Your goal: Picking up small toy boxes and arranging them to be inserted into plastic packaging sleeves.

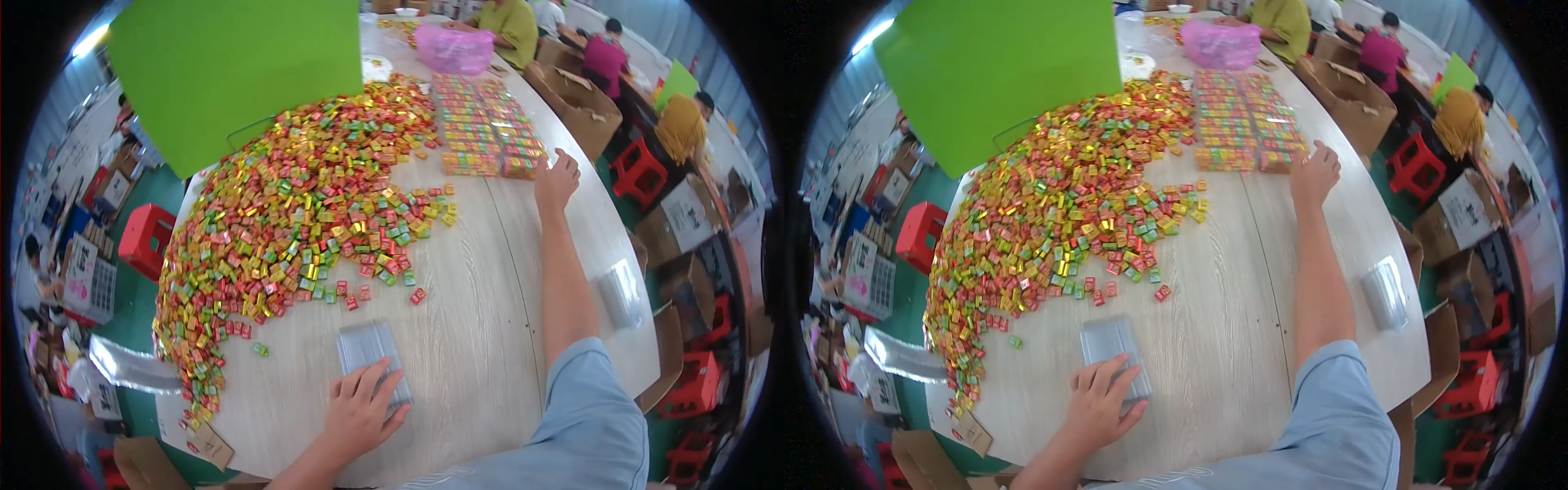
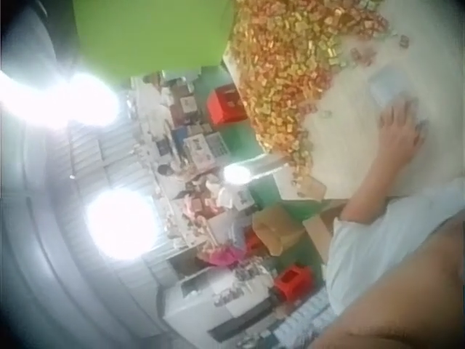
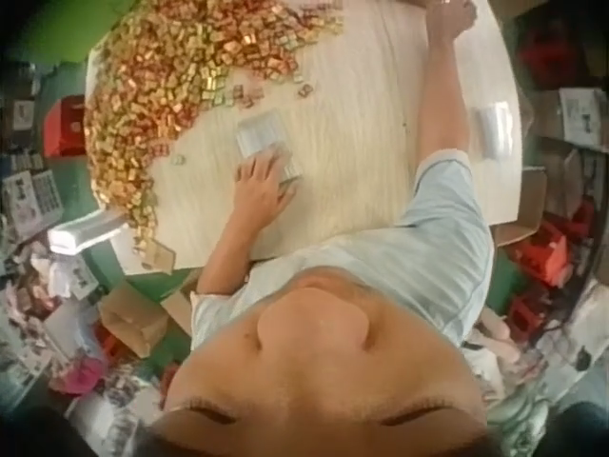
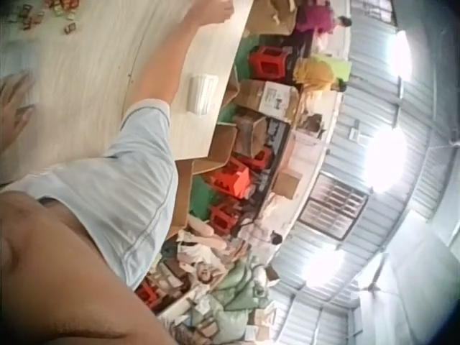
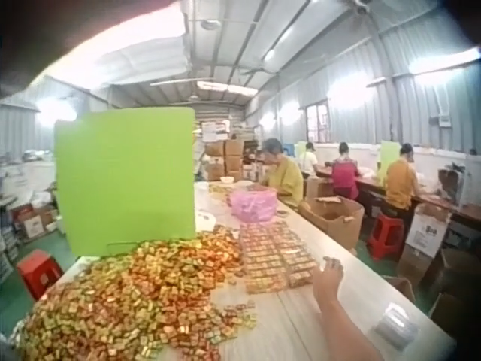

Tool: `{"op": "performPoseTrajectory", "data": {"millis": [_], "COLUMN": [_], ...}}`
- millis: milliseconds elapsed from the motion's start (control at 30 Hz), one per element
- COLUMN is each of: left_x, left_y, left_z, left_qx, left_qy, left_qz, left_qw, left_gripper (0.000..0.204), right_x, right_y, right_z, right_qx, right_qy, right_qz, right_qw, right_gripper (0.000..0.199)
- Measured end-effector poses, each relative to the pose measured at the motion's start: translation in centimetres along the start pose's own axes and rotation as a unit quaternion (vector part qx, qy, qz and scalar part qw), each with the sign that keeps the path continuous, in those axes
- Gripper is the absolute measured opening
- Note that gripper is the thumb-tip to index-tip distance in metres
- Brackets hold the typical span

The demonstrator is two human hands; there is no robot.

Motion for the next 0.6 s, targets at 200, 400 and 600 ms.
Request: {"op": "performPoseTrajectory", "data": {"millis": [200, 400, 600], "left_x": [0.0, -0.3, -0.1], "left_y": [0.1, 0.3, 0.3], "left_z": [-0.3, -0.2, -0.1], "left_qx": [0.0, -0.001, -0.001], "left_qy": [-0.003, 0.0, -0.009], "left_qz": [-0.012, -0.026, -0.03], "left_qw": [1.0, 1.0, 1.0], "left_gripper": [0.054, 0.055, 0.054], "right_x": [2.8, -0.9, -1.2], "right_y": [-13.4, -13.4, -12.6], "right_z": [-0.9, -2.1, -1.8], "right_qx": [0.432, 0.402, 0.395], "right_qy": [-0.133, -0.157, -0.154], "right_qz": [0.11, 0.081, 0.133], "right_qw": [0.885, 0.898, 0.896], "right_gripper": [0.041, 0.036, 0.039]}}
Point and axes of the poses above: each hand's wrist, its own z-axis towards the middle knuckle, its own x-axis out of the back of the hand, y = z × x, the point moved 2 cm from there along z, towards the middle knuckle, and after that the axes turned 7 degrees about x, right-handed, at the moved point
